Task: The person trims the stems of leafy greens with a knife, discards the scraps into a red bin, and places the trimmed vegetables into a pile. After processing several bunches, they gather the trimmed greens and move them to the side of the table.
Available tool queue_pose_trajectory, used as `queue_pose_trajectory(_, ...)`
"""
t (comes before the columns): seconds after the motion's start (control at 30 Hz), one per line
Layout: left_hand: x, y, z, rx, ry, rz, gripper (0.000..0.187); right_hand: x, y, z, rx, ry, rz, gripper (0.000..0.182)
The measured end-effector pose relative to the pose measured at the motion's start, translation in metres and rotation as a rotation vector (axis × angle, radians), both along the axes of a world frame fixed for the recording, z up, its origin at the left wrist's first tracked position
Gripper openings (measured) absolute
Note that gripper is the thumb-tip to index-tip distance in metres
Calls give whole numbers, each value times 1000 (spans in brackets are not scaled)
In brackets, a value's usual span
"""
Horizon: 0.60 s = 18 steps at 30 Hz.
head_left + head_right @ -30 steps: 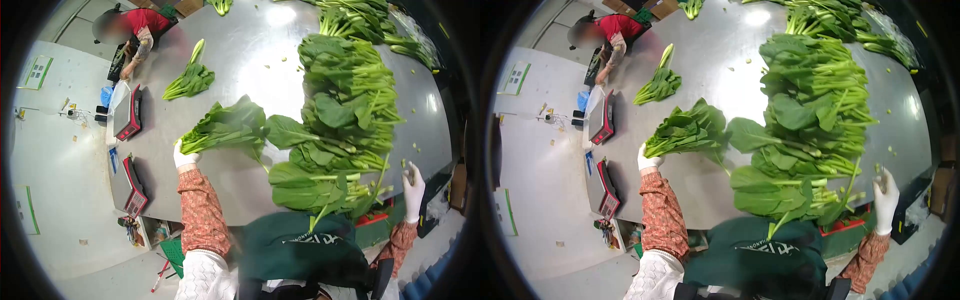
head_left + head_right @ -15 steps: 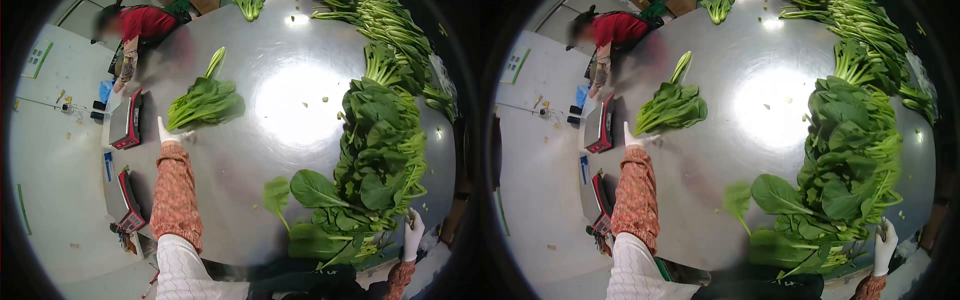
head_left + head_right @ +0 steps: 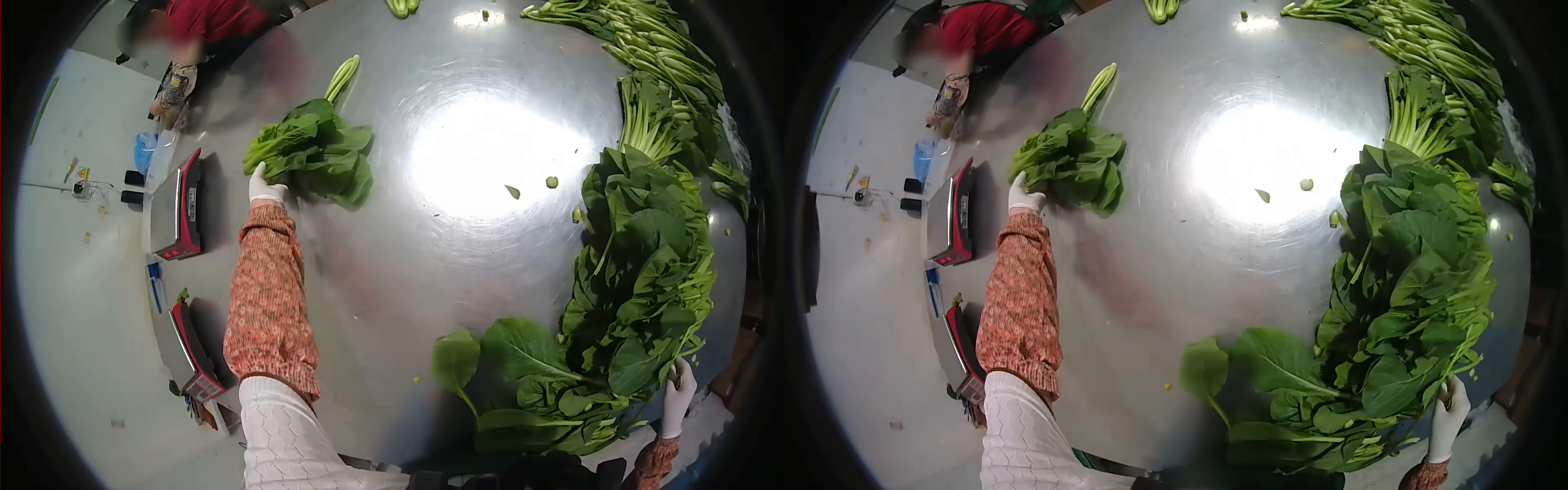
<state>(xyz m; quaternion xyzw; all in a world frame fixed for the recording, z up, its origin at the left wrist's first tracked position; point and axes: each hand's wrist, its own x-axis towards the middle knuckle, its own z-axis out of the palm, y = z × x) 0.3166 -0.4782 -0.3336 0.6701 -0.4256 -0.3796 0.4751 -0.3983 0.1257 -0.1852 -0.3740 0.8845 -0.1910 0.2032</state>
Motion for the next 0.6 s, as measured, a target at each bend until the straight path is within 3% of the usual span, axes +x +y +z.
queue_pose_trajectory(0.03,-4,-7,1,-67,172,53,39,-1,1,3,21,11,2,20)
queue_pose_trajectory(0.07,-11,-17,3,-29,715,176,39,-2,2,6,41,21,3,20)
queue_pose_trajectory(0.17,-68,20,61,163,631,230,43,-2,15,1,-71,-42,-92,21)
queue_pose_trajectory(0.4,-53,82,98,196,265,391,55,10,23,16,-52,-18,-38,21)
queue_pose_trajectory(0.43,-45,95,97,195,294,315,65,18,16,23,-103,7,-2,21)
queue_pose_trajectory(0.57,-36,173,95,196,303,203,55,21,20,17,-229,22,82,25)
queue_pose_trajectory(0.6,-32,195,89,195,313,160,52,23,20,23,-123,-20,15,28)
